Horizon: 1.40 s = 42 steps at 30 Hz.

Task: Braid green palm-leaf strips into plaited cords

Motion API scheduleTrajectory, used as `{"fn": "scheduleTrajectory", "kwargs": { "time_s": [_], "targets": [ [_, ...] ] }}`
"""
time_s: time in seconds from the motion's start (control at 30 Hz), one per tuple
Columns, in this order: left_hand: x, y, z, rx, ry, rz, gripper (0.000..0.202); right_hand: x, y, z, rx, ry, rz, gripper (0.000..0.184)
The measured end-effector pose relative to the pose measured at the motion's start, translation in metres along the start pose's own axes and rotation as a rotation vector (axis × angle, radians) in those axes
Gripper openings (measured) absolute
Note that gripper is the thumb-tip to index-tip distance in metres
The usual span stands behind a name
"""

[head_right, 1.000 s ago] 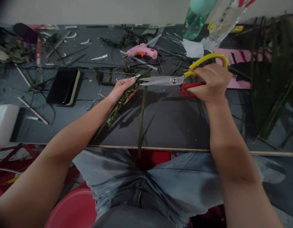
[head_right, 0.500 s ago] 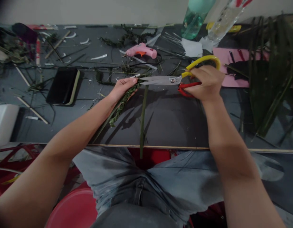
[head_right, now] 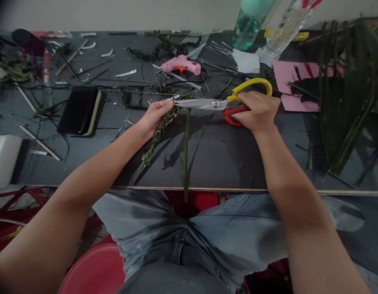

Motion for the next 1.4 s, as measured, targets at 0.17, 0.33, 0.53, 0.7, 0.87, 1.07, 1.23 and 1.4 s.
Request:
{"fn": "scheduleTrajectory", "kwargs": {
  "time_s": [0.17, 0.33, 0.53, 0.7, 0.87, 1.07, 1.23, 1.4],
  "targets": [
    [-0.004, -0.002, -0.004, 0.049, 0.000, 0.067, 0.022, 0.003, -0.002, -0.001, 0.008, -0.021, 0.041, 0.034],
    [-0.006, -0.005, -0.008, 0.062, 0.021, 0.004, 0.021, 0.002, -0.005, -0.003, -0.015, -0.027, 0.095, 0.044],
    [-0.002, -0.005, -0.005, 0.092, -0.032, -0.005, 0.017, 0.010, -0.002, -0.002, 0.028, -0.130, 0.197, 0.026],
    [0.000, -0.005, -0.003, 0.045, -0.039, -0.007, 0.016, 0.017, -0.002, 0.002, 0.035, -0.415, 0.395, 0.055],
    [0.000, -0.006, -0.004, 0.053, -0.040, -0.006, 0.020, 0.012, -0.006, 0.003, 0.101, -0.368, 0.396, 0.065],
    [0.000, -0.007, -0.005, 0.065, -0.077, -0.018, 0.025, 0.008, -0.010, -0.001, 0.162, -0.289, 0.298, 0.060],
    [0.002, -0.006, -0.004, 0.053, -0.107, -0.010, 0.025, 0.012, -0.007, 0.001, 0.056, -0.342, 0.306, 0.070],
    [0.001, -0.004, -0.004, 0.038, -0.090, -0.015, 0.021, 0.005, -0.003, 0.005, 0.005, -0.550, 0.006, 0.035]
  ]
}}
Point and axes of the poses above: each hand's wrist, its own z-axis towards the middle knuckle, its own y-axis out of the back of the hand, x = y × z, the point moved 2 cm from there along z, towards the middle knuckle, and after that the axes turned 13 degrees about -x, right-handed, at the moved point
